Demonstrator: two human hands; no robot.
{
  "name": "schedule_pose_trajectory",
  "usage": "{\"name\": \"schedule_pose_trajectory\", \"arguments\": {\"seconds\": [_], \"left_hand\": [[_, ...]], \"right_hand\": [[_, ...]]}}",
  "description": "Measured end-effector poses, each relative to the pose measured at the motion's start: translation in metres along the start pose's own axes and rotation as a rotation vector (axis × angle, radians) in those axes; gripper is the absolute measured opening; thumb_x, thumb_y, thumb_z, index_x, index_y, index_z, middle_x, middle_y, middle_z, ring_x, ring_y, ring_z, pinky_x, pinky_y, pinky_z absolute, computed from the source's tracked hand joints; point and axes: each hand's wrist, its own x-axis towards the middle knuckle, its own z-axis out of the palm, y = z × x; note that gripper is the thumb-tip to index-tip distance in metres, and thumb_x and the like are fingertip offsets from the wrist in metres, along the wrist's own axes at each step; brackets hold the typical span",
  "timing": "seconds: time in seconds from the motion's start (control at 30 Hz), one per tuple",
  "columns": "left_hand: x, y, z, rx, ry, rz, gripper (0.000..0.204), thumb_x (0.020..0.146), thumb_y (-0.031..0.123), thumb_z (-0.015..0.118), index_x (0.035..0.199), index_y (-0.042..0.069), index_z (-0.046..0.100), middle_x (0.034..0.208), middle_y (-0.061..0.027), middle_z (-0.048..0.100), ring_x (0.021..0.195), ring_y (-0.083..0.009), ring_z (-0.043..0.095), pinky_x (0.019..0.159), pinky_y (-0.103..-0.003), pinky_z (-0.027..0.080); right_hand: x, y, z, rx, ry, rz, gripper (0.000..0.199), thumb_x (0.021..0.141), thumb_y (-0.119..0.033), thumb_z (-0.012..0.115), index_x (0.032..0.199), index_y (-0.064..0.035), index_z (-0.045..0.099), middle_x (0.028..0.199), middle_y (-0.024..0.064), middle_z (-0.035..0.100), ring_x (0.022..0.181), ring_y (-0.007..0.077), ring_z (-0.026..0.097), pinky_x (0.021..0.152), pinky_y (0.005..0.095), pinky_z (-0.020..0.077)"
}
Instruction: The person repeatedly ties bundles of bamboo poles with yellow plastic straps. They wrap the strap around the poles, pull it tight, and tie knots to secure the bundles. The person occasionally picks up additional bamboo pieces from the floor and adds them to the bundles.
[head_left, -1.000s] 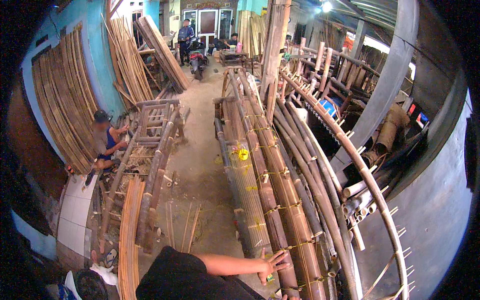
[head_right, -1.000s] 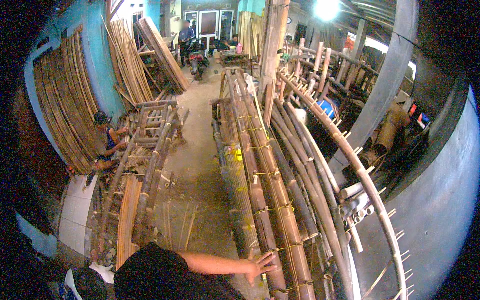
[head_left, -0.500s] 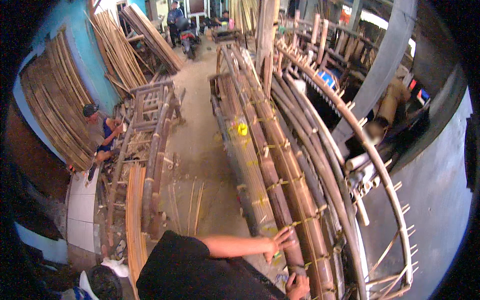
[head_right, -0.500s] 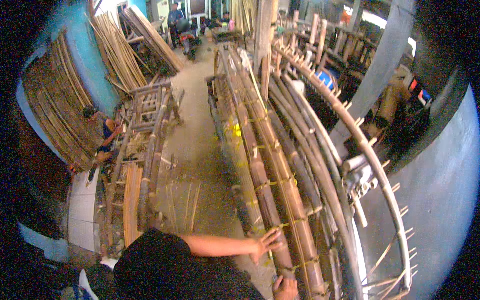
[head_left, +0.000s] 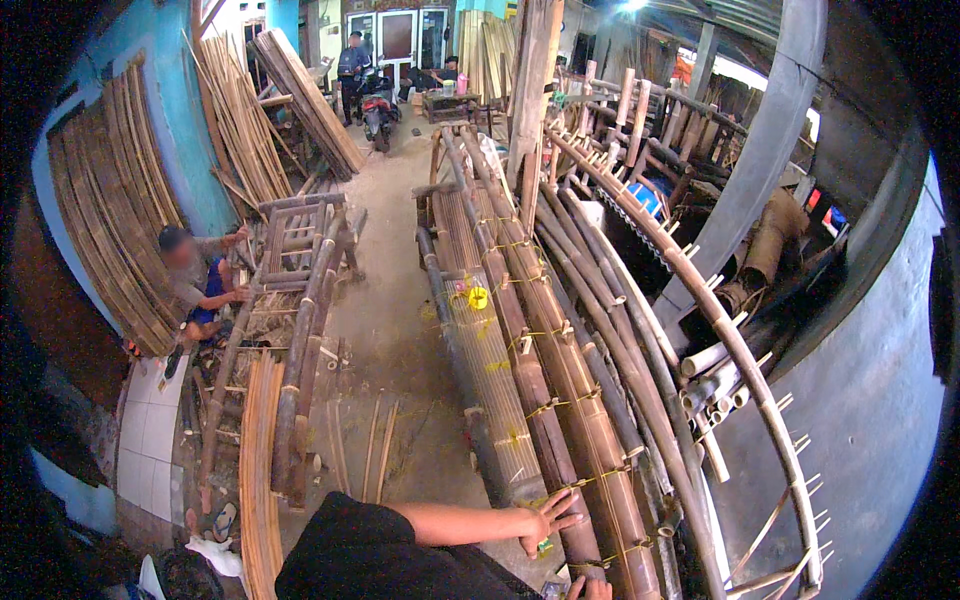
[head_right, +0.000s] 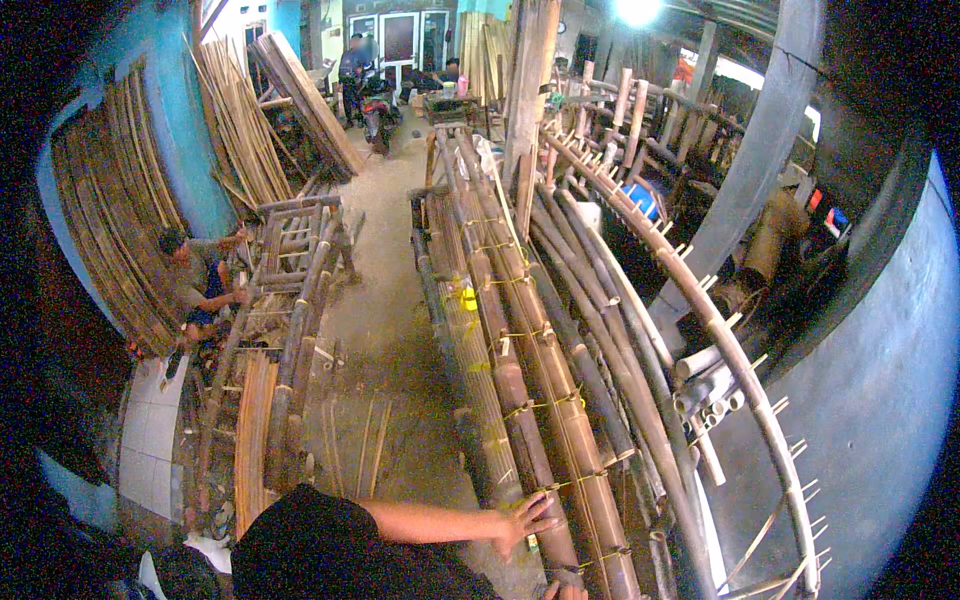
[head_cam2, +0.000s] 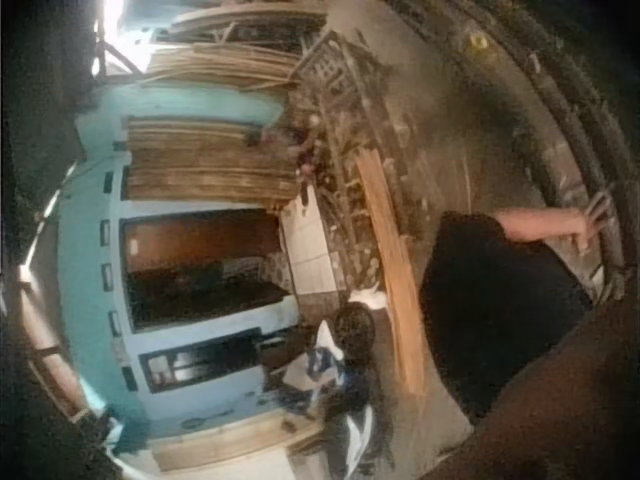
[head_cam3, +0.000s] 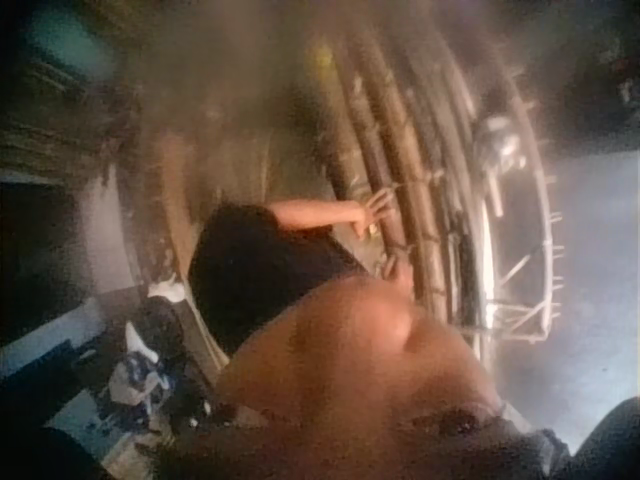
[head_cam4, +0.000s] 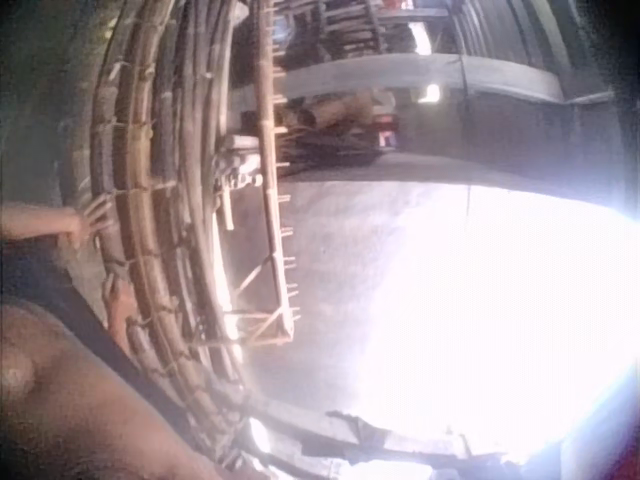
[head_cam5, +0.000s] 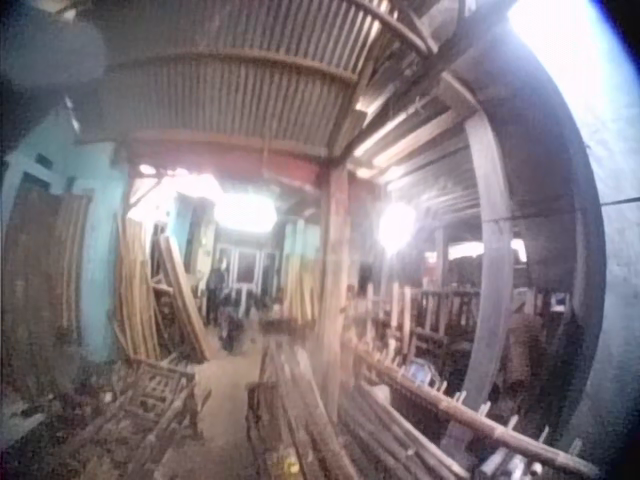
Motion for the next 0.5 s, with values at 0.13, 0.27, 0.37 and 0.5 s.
{"name": "schedule_pose_trajectory", "arguments": {"seconds": [0.13,0.27,0.37,0.5], "left_hand": [[-0.002,-0.001,-0.005,0.026,-0.026,-0.026,0.134,0.064,0.05,0.08,0.152,0.012,-0.014,0.153,-0.0273,-0.023,0.139,-0.0475,-0.026,0.114,-0.062,-0.004],[-0.008,0.007,-0.018,0.019,-0.041,-0.044,0.131,0.064,0.047,0.08,0.153,0.016,-0.011,0.156,-0.0227,-0.019,0.14,-0.0478,-0.021,0.115,-0.063,0.005],[0.005,-0.005,0.005,-0.011,0.071,-0.002,0.127,0.065,0.043,0.081,0.154,0.022,-0.007,0.155,-0.0208,-0.023,0.141,-0.048,-0.019,0.107,-0.069,0.023],[-0.005,0.01,-0.042,0.037,-0.058,-0.085,0.119,0.073,0.051,0.075,0.153,0.016,-0.005,0.154,-0.0304,-0.014,0.139,-0.0543,-0.017,0.1,-0.077,0.021]], "right_hand": [[0.007,-0.008,0.0,0.006,0.045,-0.019,0.015,0.09,-0.017,0.062,0.091,-0.0028,0.063,0.072,0.0197,0.058,0.061,0.0353,0.053,0.059,0.0457,0.0441],[-0.018,0.023,0.028,-0.437,-0.027,0.114,0.033,0.086,-0.035,0.068,0.104,-0.0068,0.067,0.085,0.0189,0.066,0.076,0.0337,0.063,0.071,0.0409,0.0524],[-0.021,0.053,0.048,-0.432,0.187,0.008,0.016,0.076,-0.023,0.072,0.078,-0.0091,0.065,0.076,0.0133,0.065,0.063,0.0304,0.059,0.054,0.0418,0.0489],[-0.003,0.052,0.049,-0.261,0.192,0.202,0.024,0.078,-0.026,0.07,0.064,-0.0102,0.059,0.062,0.0121,0.058,0.058,0.0315,0.058,0.054,0.0449,0.0471]]}}
